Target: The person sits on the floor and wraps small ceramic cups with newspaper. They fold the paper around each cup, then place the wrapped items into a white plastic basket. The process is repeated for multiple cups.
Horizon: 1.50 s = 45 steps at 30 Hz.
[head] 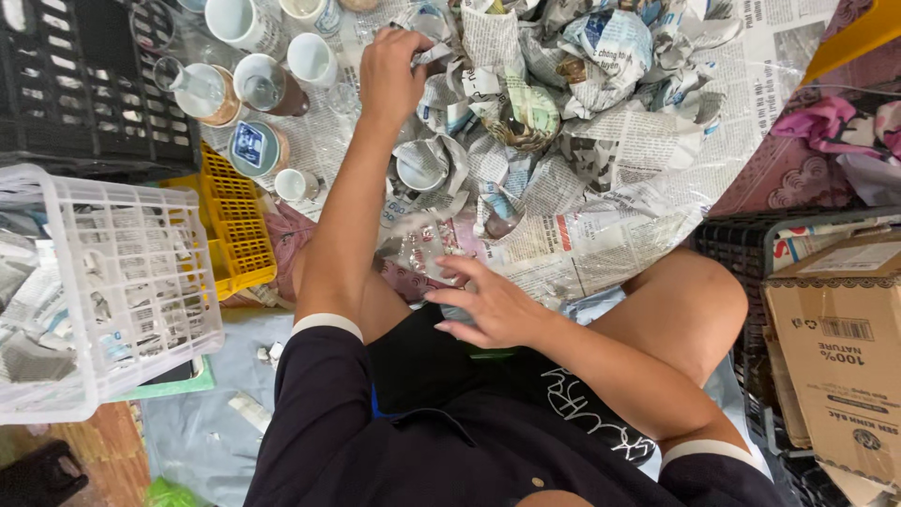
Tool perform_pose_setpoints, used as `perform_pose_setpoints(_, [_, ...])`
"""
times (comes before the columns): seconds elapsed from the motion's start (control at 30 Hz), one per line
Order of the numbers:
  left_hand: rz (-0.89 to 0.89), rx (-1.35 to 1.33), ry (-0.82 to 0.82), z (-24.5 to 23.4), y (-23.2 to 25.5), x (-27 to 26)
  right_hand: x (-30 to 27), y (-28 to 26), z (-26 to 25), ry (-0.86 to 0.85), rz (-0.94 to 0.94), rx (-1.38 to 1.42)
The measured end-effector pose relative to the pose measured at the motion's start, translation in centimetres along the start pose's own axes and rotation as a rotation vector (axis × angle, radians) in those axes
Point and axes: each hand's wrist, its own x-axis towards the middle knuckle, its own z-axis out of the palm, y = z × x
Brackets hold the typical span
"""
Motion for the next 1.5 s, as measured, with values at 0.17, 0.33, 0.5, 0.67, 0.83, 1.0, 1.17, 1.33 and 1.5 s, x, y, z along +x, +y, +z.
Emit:
perform_pose_setpoints(0.17, [-0.005,-0.110,-0.077,-1.3,-0.3,-0.3,0.3,0.1,0.6,-0.013,-0.046,-0.056])
perform_pose_setpoints(0.33, [-0.034,-0.351,-0.138,-4.1,1.2,-0.2,0.0,1.1,1.5,-0.105,0.066,-0.030])
perform_pose_setpoints(0.5, [0.098,-0.333,-0.059,-7.9,5.8,-2.2,0.0,1.2,1.6,-0.092,-0.005,-0.052])
perform_pose_setpoints(0.67, [-0.012,-0.584,-0.072,-13.3,10.7,-7.7,0.1,1.0,1.3,-0.087,-0.006,-0.051])
perform_pose_setpoints(0.83, [-0.039,-0.517,-0.281,-19.5,13.3,-16.6,0.0,0.4,1.8,-0.049,-0.045,-0.039])
perform_pose_setpoints(1.0, [-0.099,-0.444,-0.261,-26.6,14.0,-22.3,1.2,-1.8,3.1,-0.033,-0.094,-0.027])
perform_pose_setpoints(1.17, [-0.212,-0.335,-0.213,-33.9,14.0,-26.5,4.4,-6.0,5.5,-0.111,-0.191,-0.036])
perform_pose_setpoints(1.33, [-0.188,-0.252,-0.008,-40.2,11.2,-29.9,9.1,-10.4,8.7,-0.233,-0.232,0.102])
perform_pose_setpoints(1.5, [-0.354,-0.352,0.238,-44.5,3.4,-33.0,12.0,-12.8,12.0,-0.288,-0.326,0.126])
